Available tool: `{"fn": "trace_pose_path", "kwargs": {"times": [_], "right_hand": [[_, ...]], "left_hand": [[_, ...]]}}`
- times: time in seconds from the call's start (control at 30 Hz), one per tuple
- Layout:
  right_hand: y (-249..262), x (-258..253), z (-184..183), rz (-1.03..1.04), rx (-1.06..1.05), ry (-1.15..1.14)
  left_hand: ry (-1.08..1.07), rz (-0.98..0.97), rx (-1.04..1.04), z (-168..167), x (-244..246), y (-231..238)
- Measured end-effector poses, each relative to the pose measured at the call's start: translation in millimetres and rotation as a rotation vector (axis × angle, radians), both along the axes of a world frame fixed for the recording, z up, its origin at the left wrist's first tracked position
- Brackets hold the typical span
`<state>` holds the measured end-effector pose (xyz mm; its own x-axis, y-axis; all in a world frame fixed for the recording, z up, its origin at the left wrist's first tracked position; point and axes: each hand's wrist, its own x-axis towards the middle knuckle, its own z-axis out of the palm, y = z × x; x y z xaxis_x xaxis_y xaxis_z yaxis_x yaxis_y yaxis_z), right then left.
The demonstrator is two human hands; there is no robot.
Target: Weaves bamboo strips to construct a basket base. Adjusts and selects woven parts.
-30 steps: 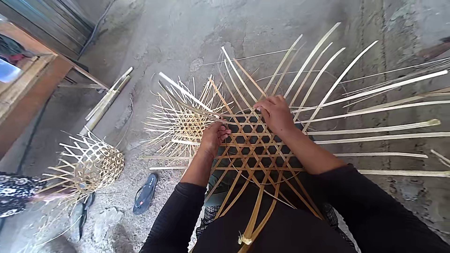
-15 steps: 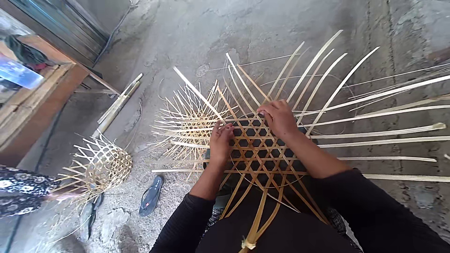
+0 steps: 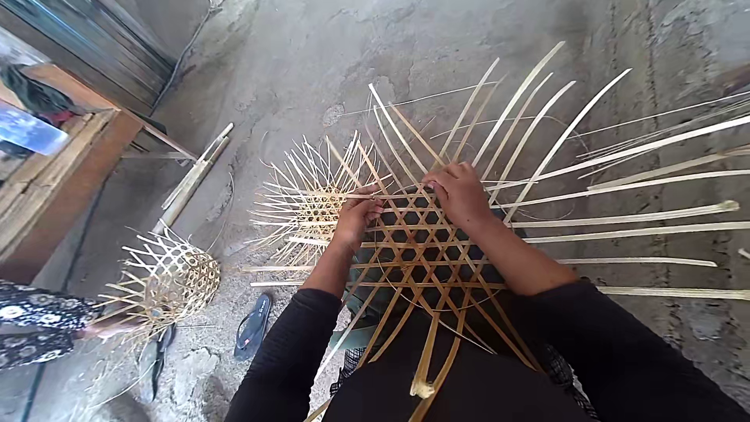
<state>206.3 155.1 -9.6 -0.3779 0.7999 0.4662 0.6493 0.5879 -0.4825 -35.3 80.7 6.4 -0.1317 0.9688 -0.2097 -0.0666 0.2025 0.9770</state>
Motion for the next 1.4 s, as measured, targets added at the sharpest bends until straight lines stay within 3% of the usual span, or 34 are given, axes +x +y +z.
{"fn": "trace_pose_path", "kwargs": {"times": [0.07,0.2,0.27,0.4,0.57,0.63,0.7,0.8,0.9,0.97,1.07,1.13,1.23,1.37,1.4], "right_hand": [[0,1,1,0.002,-0.013,-0.001],[1,0,0,-0.003,-0.018,-0.008],[2,-1,-1,-0.007,-0.017,-0.011],[2,-1,-2,-0.013,-0.008,-0.009],[2,0,-1,-0.012,-0.011,-0.016],[1,-2,-1,-0.008,-0.017,-0.004],[1,-3,-1,-0.001,-0.011,0.019],[3,-4,-2,0.001,0.0,0.015],[4,-3,-2,0.003,0.004,0.0],[3,-2,-1,-0.002,-0.003,-0.003],[1,-1,1,-0.014,-0.009,0.019],[2,-1,0,-0.009,0.002,0.029],[2,-1,-1,-0.005,-0.011,0.008],[3,-1,-1,-0.012,-0.007,0.003],[3,-1,-1,-0.014,0.001,0.005]], "left_hand": [[0.054,0.0,-0.031,-3,2,5],[0.68,0.016,0.007,3,18,21],[0.751,0.061,0.071,0,23,23],[0.505,0.157,0.097,-14,23,26],[0.026,-0.046,-0.27,4,-1,41],[-0.048,-0.131,-0.278,3,-9,44],[-0.028,-0.034,-0.231,1,-1,40],[0.174,0.215,-0.136,-3,19,33],[0.473,0.305,0.026,-10,29,28],[0.708,0.297,0.169,-7,36,21],[1.117,0.117,0.419,5,47,2],[1.26,0.021,0.419,17,47,1],[1.125,-0.016,0.208,31,23,23],[0.403,0.034,-0.112,-7,-3,52],[0.333,0.06,-0.149,-9,-3,53]]}}
